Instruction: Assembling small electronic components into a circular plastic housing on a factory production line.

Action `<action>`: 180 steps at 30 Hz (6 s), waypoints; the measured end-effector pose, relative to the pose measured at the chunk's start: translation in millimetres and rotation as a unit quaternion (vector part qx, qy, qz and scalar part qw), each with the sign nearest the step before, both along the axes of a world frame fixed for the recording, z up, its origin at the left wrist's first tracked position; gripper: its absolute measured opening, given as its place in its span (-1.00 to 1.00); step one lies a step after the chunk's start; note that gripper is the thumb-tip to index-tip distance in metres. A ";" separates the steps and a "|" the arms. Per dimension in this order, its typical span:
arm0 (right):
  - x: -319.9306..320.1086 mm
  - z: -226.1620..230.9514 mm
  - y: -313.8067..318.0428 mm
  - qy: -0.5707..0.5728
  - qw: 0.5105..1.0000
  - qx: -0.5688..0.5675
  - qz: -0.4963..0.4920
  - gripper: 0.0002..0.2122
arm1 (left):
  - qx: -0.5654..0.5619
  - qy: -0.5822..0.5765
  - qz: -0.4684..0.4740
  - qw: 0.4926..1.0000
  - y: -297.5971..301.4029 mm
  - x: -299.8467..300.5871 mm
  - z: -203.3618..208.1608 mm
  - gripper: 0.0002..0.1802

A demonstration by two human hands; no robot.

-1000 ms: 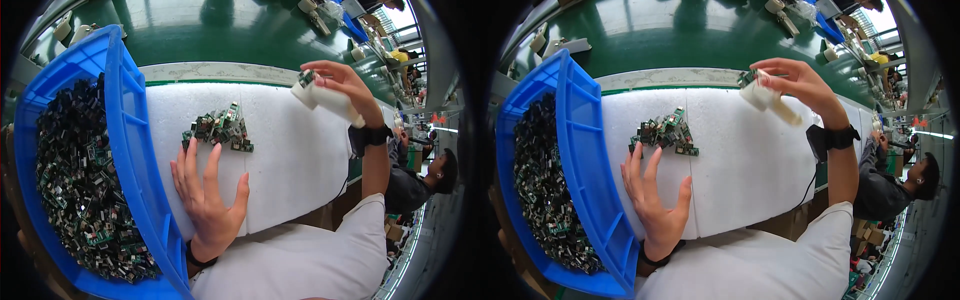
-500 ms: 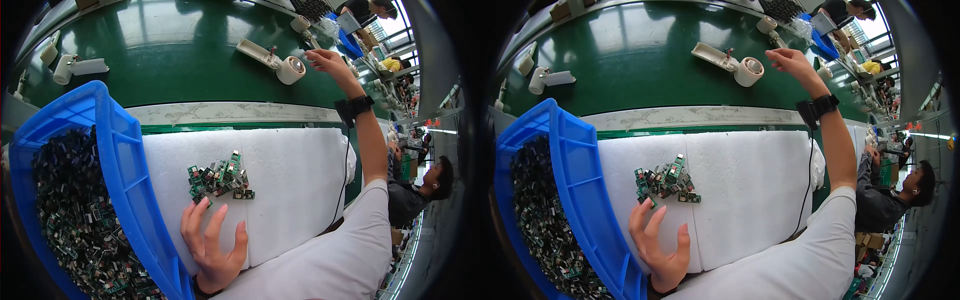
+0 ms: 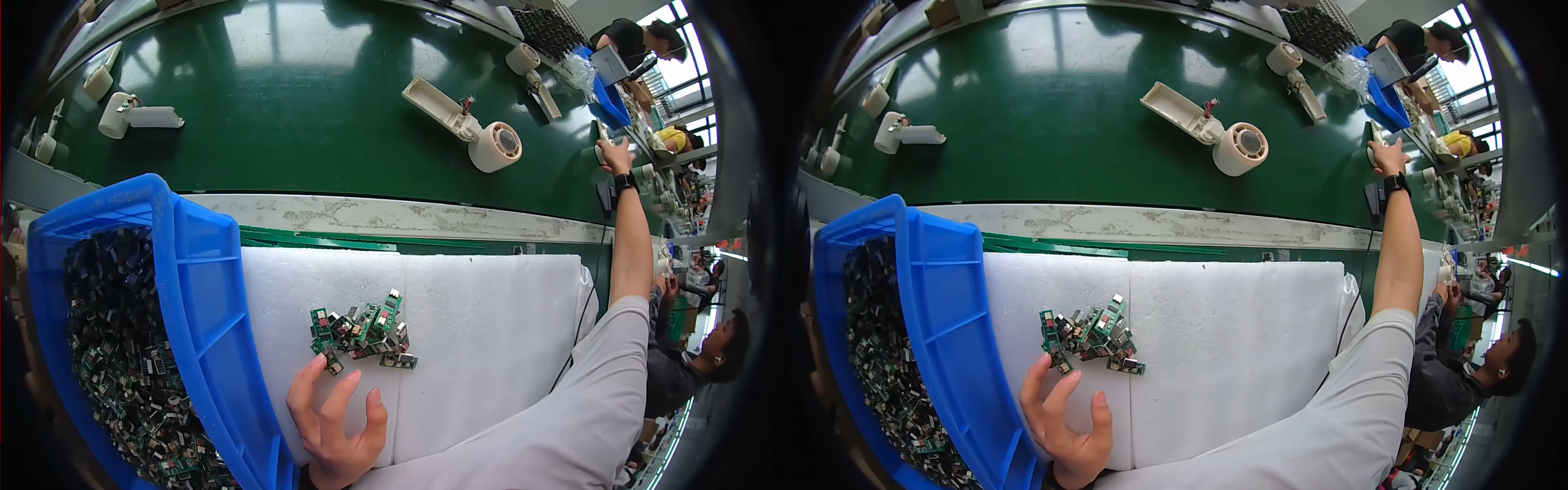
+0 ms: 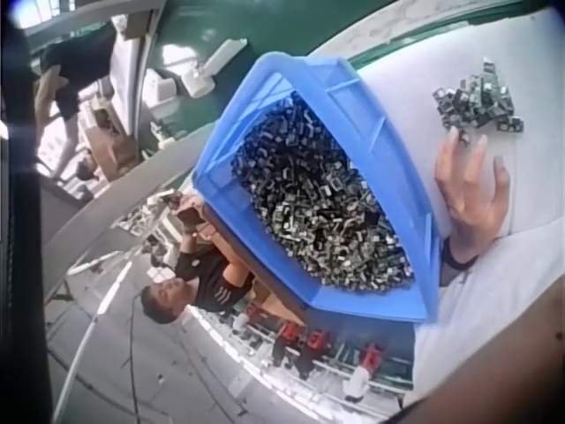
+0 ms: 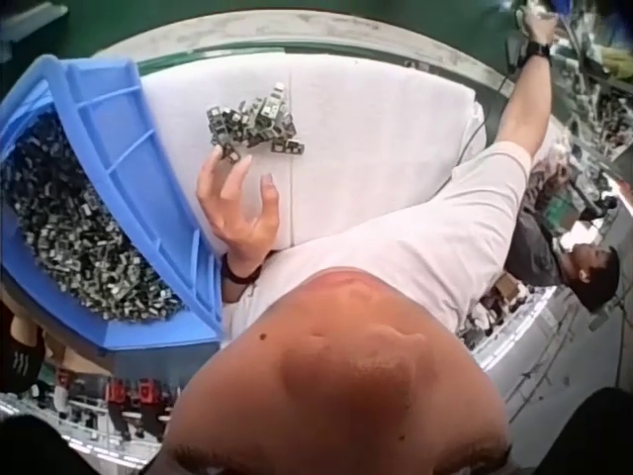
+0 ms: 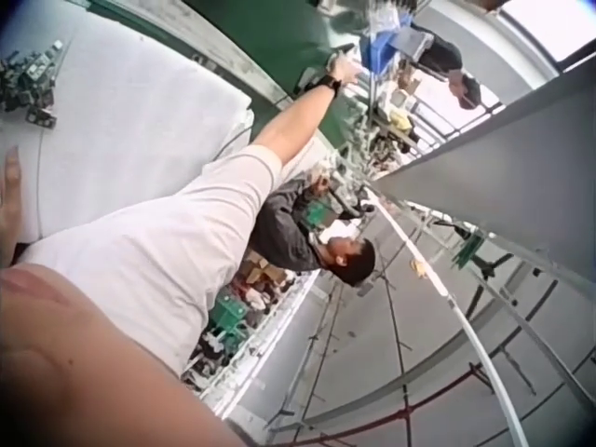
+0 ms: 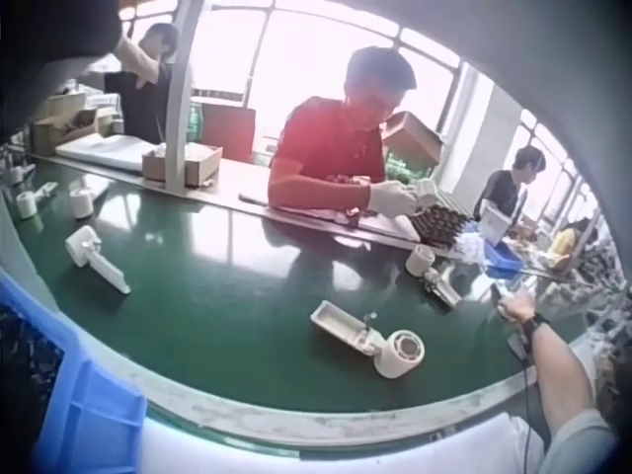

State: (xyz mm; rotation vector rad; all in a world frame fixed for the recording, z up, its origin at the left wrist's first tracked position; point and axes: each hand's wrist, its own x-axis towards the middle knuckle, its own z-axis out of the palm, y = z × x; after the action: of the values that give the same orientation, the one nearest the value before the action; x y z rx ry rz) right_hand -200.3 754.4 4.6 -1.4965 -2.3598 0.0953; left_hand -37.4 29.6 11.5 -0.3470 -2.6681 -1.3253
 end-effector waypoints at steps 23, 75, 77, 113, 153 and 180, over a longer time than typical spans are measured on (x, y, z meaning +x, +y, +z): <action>19.3 45.5 -125.0 0.097 0.898 -0.198 0.381 -0.51 | 0.148 0.028 0.083 0.985 2.0 9.7 -13.6 -0.65; 227.2 61.7 -452.4 -0.022 0.739 -0.100 0.666 -0.70 | 0.167 0.015 -0.156 0.973 2.9 8.0 3.8 -0.66; 231.4 63.6 -456.9 -0.032 0.731 -0.107 0.673 -0.70 | 0.181 0.004 -0.174 0.968 1.1 8.7 6.8 -0.67; 257.8 7.6 -528.0 0.244 0.776 -0.171 0.556 -0.75 | 0.150 -0.011 -0.313 0.938 13.9 11.1 -2.4 -0.62; 259.2 26.5 -554.9 0.212 0.839 -0.162 0.474 -0.80 | 0.280 -0.098 -0.239 0.925 7.4 19.2 -15.7 -0.59; 251.5 36.5 -558.8 0.258 0.771 -0.321 0.486 -0.75 | 0.154 0.120 -0.246 0.949 6.9 24.4 -14.0 -0.52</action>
State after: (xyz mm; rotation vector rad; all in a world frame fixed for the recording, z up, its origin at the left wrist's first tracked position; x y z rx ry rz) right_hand 51.1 195.7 41.1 -0.1384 -2.4030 1.4634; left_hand -13.1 36.6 -2.6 -1.1043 -2.2005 -1.6680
